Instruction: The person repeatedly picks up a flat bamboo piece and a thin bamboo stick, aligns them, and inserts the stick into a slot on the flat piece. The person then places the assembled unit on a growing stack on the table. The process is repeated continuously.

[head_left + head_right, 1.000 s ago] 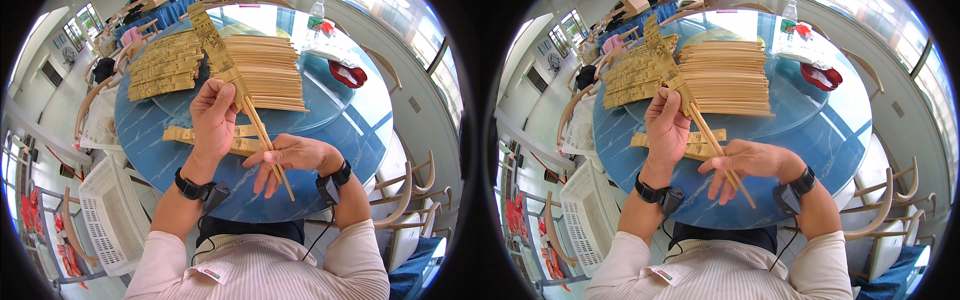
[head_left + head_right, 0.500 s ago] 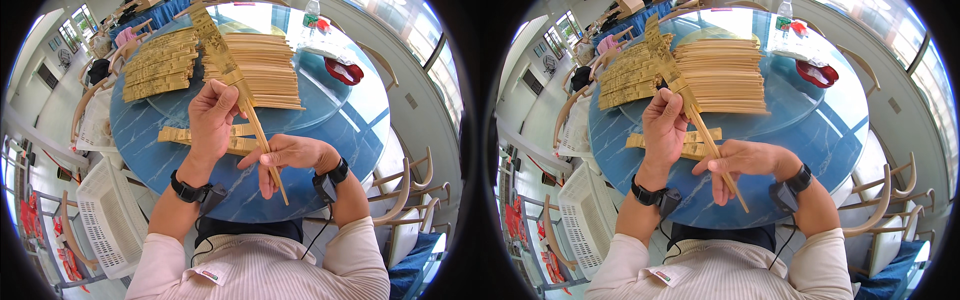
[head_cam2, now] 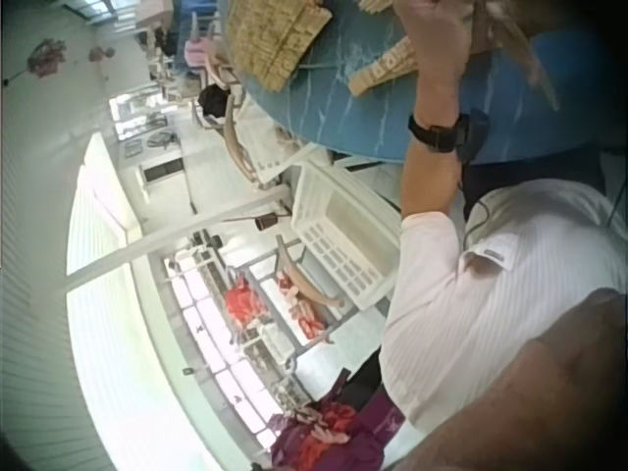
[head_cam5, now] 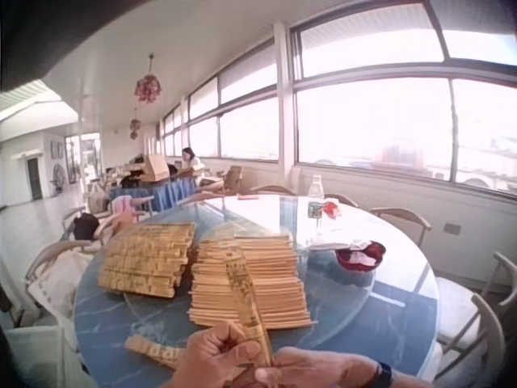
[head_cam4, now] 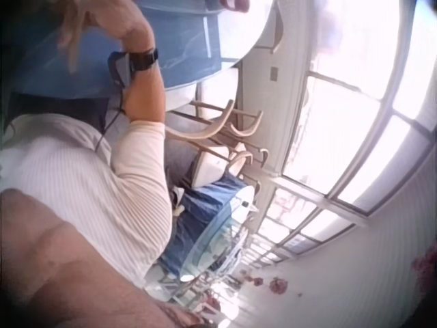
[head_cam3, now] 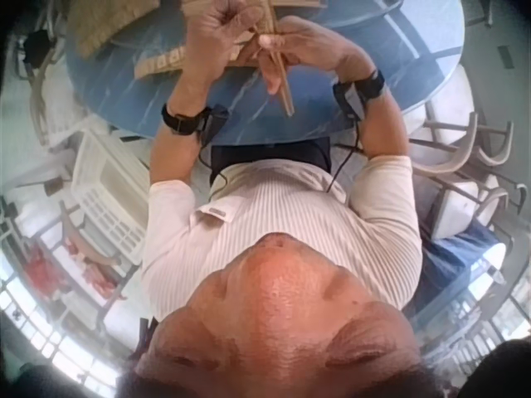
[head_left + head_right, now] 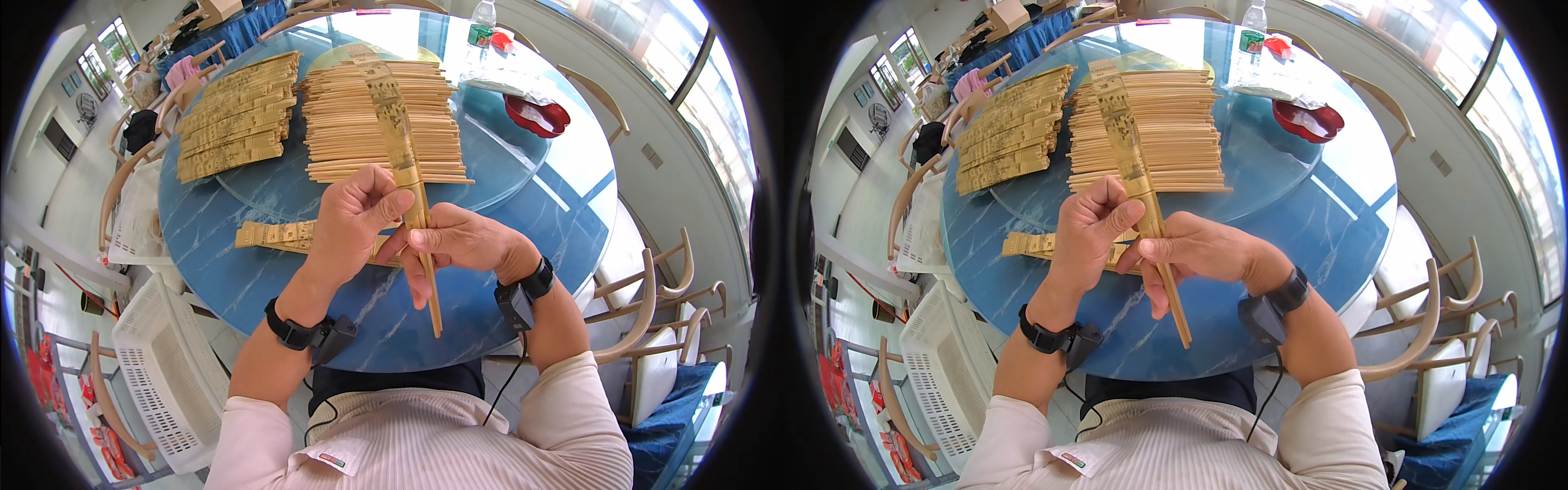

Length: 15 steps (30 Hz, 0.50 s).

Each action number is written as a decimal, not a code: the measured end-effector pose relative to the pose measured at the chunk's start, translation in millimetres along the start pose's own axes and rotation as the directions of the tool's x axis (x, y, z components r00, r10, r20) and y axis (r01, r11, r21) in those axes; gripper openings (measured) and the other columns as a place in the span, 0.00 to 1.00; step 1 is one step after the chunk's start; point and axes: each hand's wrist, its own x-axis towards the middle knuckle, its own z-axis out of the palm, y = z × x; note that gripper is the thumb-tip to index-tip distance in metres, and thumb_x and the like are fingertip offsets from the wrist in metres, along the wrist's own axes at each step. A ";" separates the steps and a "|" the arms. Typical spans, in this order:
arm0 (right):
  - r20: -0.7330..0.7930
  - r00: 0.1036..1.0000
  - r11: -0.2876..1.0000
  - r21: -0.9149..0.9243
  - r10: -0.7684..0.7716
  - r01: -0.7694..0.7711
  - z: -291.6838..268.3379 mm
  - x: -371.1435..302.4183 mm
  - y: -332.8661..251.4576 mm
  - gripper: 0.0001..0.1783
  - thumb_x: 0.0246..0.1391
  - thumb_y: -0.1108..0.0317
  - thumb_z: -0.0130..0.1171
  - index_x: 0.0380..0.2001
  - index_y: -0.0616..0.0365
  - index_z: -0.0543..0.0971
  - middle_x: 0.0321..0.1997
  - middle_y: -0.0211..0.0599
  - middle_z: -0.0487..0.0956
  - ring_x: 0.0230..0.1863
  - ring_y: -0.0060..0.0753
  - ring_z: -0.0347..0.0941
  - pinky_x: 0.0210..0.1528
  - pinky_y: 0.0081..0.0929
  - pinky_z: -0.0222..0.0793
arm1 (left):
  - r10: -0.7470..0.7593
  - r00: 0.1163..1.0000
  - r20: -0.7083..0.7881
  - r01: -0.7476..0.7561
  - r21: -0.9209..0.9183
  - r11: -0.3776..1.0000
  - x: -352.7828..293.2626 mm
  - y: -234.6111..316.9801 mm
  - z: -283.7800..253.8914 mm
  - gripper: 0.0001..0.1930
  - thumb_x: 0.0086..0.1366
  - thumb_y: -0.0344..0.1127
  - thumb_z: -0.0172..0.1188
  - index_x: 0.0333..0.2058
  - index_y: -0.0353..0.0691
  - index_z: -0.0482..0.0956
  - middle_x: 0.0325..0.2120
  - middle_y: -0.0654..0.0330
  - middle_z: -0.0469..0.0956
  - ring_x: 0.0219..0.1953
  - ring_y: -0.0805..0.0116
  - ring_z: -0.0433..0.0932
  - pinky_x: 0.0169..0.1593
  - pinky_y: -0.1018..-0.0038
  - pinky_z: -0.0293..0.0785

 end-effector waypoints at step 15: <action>-0.047 0.998 0.997 0.066 0.051 -0.047 25.4 17.4 9.0 0.26 0.78 0.52 0.51 0.52 0.71 0.75 0.31 0.41 0.84 0.33 0.38 0.86 0.39 0.33 0.84 | -0.077 0.993 0.090 0.114 -0.539 0.835 5.0 3.6 -5.6 0.12 0.82 0.40 0.53 0.53 0.38 0.74 0.34 0.58 0.80 0.33 0.66 0.82 0.41 0.66 0.82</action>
